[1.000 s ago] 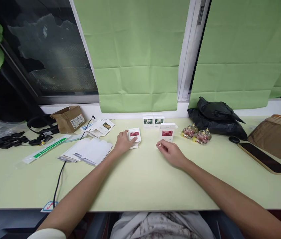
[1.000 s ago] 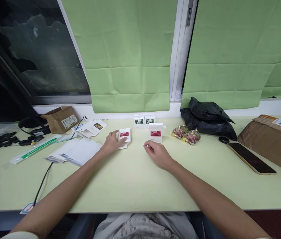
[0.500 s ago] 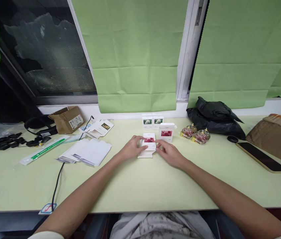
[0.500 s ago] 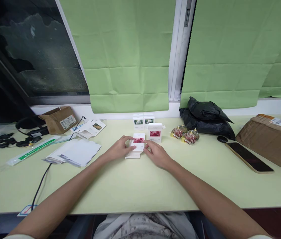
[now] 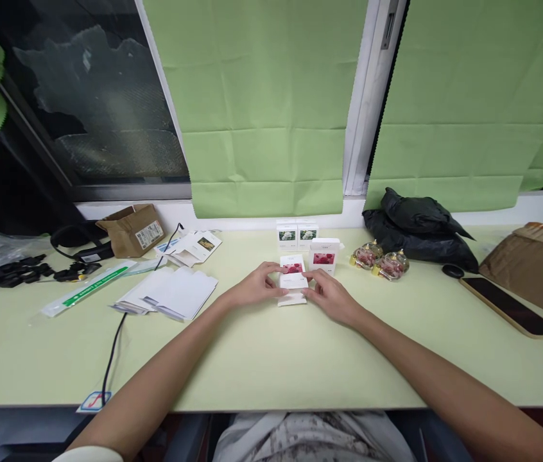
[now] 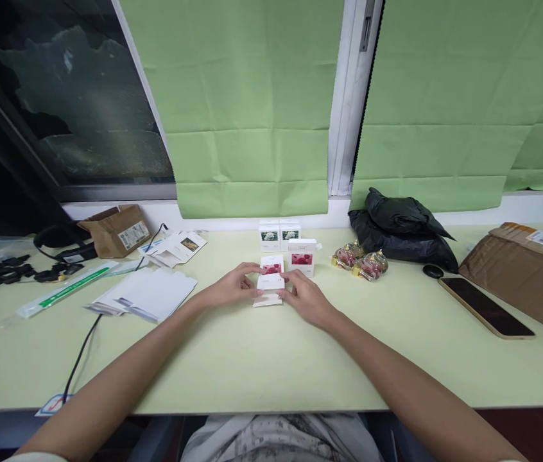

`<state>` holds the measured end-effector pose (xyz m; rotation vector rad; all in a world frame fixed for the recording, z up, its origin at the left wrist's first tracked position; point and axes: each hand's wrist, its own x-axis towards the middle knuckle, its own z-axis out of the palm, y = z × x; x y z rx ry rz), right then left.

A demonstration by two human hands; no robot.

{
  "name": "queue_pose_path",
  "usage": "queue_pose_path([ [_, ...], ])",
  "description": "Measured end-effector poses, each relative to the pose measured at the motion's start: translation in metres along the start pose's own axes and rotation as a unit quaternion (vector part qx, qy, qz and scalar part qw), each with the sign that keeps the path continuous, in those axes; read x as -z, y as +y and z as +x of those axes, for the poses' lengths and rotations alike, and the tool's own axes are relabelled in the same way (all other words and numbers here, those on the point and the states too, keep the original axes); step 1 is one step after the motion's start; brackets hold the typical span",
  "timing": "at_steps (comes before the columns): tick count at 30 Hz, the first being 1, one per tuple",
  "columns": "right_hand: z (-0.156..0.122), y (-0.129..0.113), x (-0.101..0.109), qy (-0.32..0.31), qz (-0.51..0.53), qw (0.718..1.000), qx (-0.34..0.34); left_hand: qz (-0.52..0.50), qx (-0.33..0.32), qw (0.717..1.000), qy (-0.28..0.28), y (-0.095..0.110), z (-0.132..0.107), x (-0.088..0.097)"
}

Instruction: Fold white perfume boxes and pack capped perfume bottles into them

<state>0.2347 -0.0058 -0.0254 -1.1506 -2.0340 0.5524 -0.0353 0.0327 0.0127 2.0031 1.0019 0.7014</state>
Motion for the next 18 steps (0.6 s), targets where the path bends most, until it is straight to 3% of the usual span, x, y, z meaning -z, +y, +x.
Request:
queue_pose_path([
  [10, 0.000, 0.008, -0.003, -0.016, 0.017, 1.000, 0.005, -0.058, -0.003, 0.994, -0.087, -0.010, -0.001, 0.010],
  [18, 0.002, 0.012, -0.005, -0.015, 0.013, 1.000, 0.004, -0.016, -0.024, 0.998, -0.063, -0.004, -0.002, 0.002],
])
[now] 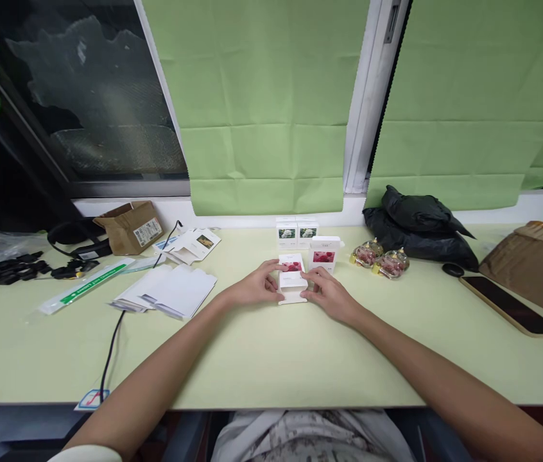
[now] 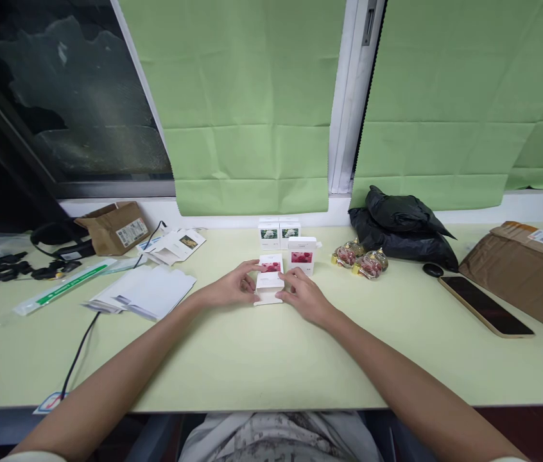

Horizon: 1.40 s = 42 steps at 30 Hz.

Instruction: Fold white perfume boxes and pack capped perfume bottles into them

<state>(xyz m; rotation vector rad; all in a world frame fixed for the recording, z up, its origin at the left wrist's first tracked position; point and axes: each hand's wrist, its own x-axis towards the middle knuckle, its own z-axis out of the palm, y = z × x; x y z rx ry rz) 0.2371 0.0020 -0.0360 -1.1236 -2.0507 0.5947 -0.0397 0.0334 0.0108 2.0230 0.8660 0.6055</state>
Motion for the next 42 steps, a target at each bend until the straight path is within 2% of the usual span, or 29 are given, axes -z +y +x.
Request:
queue_pose_path([
  [5, -0.001, -0.005, 0.000, -0.001, -0.018, 1.000, 0.002, 0.065, -0.018, 0.997, 0.044, -0.002, 0.000, -0.007],
  [13, -0.001, -0.010, -0.001, 0.004, -0.035, 0.999, -0.001, 0.153, -0.096, 0.981, 0.073, -0.012, 0.006, -0.016],
  [18, 0.002, -0.012, -0.002, -0.006, -0.069, 0.998, 0.005, 0.181, -0.121, 0.972, 0.084, -0.010, 0.007, -0.020],
  [23, 0.003, -0.017, -0.002, -0.025, -0.067, 0.997, -0.008, 0.184, -0.127, 0.972, 0.076, -0.003, 0.006, -0.024],
  [30, 0.001, -0.019, -0.002, -0.026, -0.128, 0.991, 0.002, 0.186, -0.129, 0.972, 0.069, 0.003, 0.005, -0.031],
  [36, 0.002, -0.016, -0.001, -0.014, -0.100, 0.995, -0.010, 0.189, -0.105, 0.975, 0.052, 0.007, 0.004, -0.033],
  [42, 0.001, -0.017, 0.002, -0.026, -0.063, 0.998, -0.003, 0.179, -0.118, 0.975, 0.055, 0.014, 0.001, -0.030],
])
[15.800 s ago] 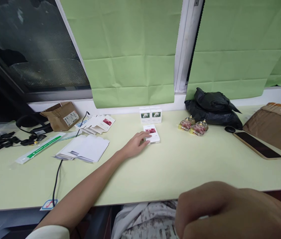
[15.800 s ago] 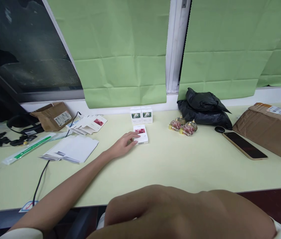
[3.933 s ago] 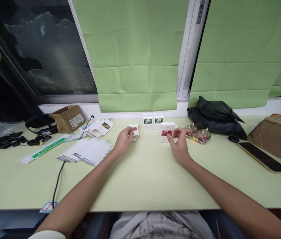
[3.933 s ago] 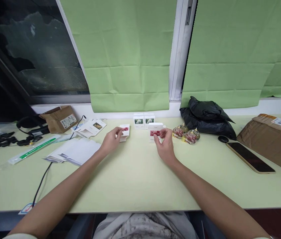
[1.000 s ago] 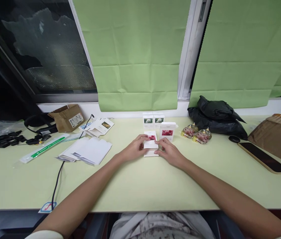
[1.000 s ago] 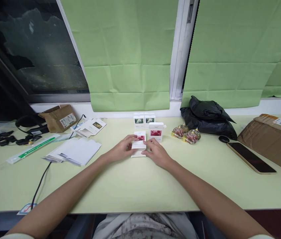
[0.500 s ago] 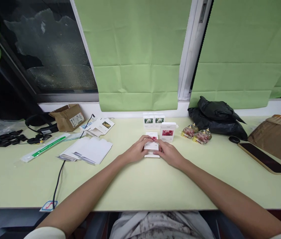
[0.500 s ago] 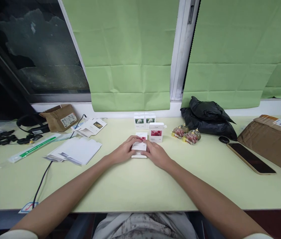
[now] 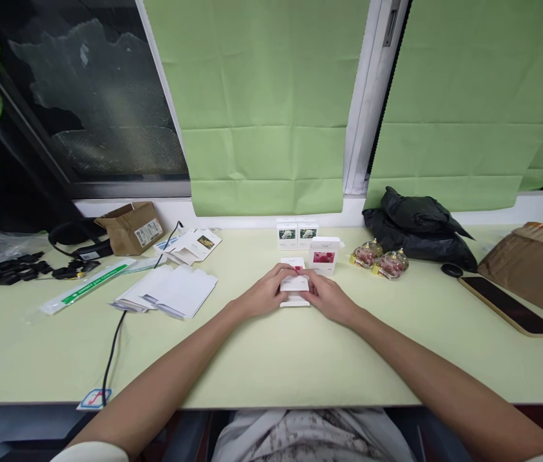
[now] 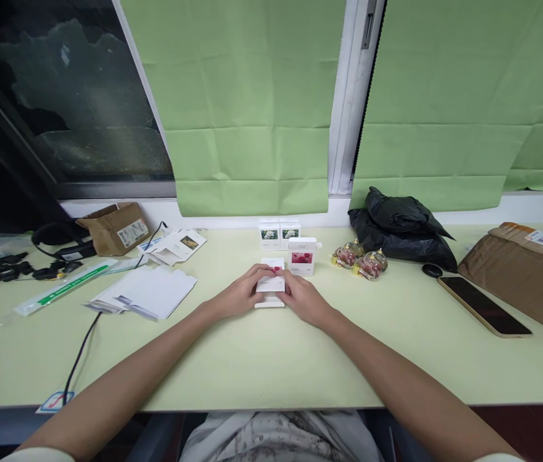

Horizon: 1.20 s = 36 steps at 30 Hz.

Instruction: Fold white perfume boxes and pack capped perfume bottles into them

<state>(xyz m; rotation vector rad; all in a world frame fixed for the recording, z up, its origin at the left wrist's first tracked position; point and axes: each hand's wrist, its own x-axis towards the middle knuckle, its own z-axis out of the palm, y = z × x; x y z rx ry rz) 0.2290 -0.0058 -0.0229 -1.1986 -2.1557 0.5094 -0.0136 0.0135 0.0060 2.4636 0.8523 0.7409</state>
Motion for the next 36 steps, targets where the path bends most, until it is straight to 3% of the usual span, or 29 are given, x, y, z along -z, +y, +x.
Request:
queue_pose_path([
  [6, -0.003, 0.000, 0.010, -0.007, 0.046, 0.999, -0.010, -0.058, 0.022, 0.997, -0.044, -0.008, -0.001, 0.016],
  [10, -0.007, -0.006, 0.013, 0.010, 0.053, 0.998, -0.015, -0.055, 0.026, 0.997, -0.041, -0.015, -0.001, 0.019],
  [18, -0.009, -0.012, 0.009, -0.013, 0.043, 0.995, 0.088, -0.043, 0.050, 0.998, -0.005, -0.021, 0.001, 0.015],
  [28, -0.007, -0.007, 0.006, 0.004, -0.045, 0.988, 0.145, 0.035, 0.048, 0.998, 0.006, -0.032, -0.001, 0.024],
  [36, -0.005, -0.007, 0.004, 0.008, -0.076, 0.983, 0.165, 0.007, 0.031, 0.999, 0.011, -0.029, 0.001, 0.022],
])
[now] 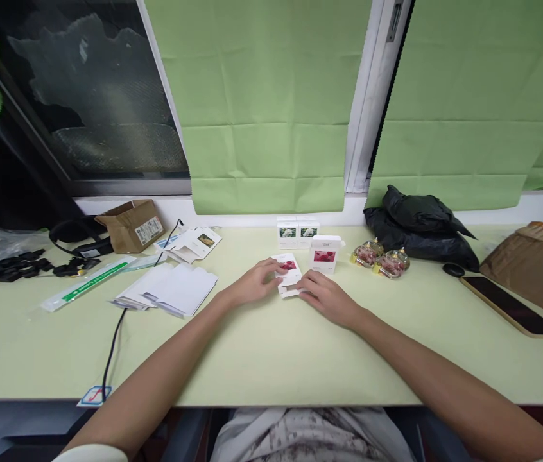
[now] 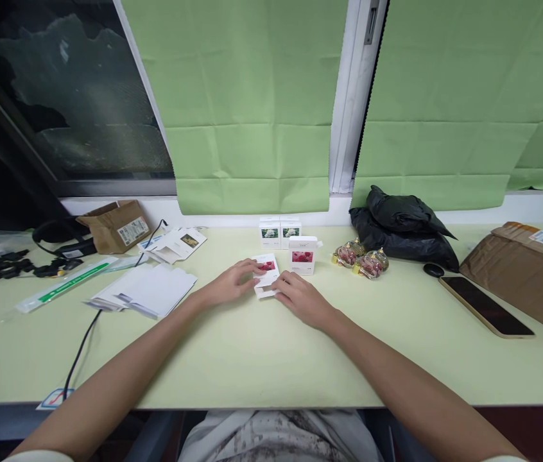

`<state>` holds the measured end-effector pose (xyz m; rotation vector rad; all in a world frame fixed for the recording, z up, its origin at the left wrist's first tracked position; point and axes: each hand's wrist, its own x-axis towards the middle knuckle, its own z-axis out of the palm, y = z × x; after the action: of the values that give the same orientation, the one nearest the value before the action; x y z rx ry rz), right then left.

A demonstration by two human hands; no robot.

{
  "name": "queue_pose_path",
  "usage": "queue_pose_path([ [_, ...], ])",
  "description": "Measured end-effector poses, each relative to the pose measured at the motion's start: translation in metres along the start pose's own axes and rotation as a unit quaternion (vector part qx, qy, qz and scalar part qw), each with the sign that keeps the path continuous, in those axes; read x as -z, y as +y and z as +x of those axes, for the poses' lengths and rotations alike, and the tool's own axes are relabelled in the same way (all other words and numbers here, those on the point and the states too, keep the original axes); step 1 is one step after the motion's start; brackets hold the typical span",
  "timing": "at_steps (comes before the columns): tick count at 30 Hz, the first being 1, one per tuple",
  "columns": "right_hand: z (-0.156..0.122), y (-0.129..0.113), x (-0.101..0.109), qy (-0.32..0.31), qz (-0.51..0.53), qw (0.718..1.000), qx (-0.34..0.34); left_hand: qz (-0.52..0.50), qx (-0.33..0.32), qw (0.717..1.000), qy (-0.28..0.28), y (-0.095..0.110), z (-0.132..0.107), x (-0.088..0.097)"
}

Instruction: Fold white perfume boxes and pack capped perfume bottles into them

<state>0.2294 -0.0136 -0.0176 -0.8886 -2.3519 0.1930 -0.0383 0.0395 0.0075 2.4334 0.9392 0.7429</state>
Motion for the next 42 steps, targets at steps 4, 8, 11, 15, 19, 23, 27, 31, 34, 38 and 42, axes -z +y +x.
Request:
queue_pose_path([
  [4, 0.004, -0.001, -0.002, 0.020, -0.049, 0.999, -0.009, -0.001, -0.002, 1.000, 0.007, 0.004, 0.000, 0.001],
  [8, 0.005, 0.002, -0.005, 0.029, -0.069, 0.997, -0.006, -0.001, 0.004, 1.000, 0.012, 0.004, 0.000, -0.001],
  [11, 0.005, 0.004, -0.007, 0.033, -0.077, 0.996, -0.006, -0.004, 0.004, 1.000, 0.010, 0.003, 0.000, -0.003],
  [15, 0.004, 0.006, -0.009, 0.029, -0.096, 0.995, -0.002, -0.012, 0.009, 1.000, 0.002, 0.002, 0.000, -0.003],
  [19, 0.004, 0.007, -0.011, 0.021, -0.115, 0.993, -0.001, -0.017, 0.006, 1.000, -0.008, 0.002, 0.000, -0.002],
  [23, 0.003, 0.008, -0.011, 0.022, -0.118, 0.993, -0.001, -0.020, -0.002, 1.000, -0.004, 0.002, 0.000, -0.003],
  [27, 0.003, 0.008, -0.012, 0.027, -0.105, 0.994, 0.003, -0.026, -0.003, 1.000, 0.000, 0.002, 0.000, -0.004],
  [31, 0.004, 0.006, -0.013, 0.046, -0.110, 0.993, -0.012, -0.028, -0.009, 1.000, 0.001, 0.005, 0.000, -0.003],
  [34, 0.004, 0.006, -0.014, 0.072, -0.091, 0.993, -0.037, -0.023, -0.005, 1.000, 0.001, 0.008, 0.000, -0.002],
  [38, 0.005, 0.011, -0.014, 0.096, -0.021, 0.993, -0.064, 0.008, 0.017, 1.000, -0.001, 0.011, -0.002, -0.003],
  [42, 0.006, 0.014, -0.015, 0.090, 0.027, 0.993, -0.067, 0.032, 0.014, 0.999, -0.004, 0.010, -0.004, -0.005],
])
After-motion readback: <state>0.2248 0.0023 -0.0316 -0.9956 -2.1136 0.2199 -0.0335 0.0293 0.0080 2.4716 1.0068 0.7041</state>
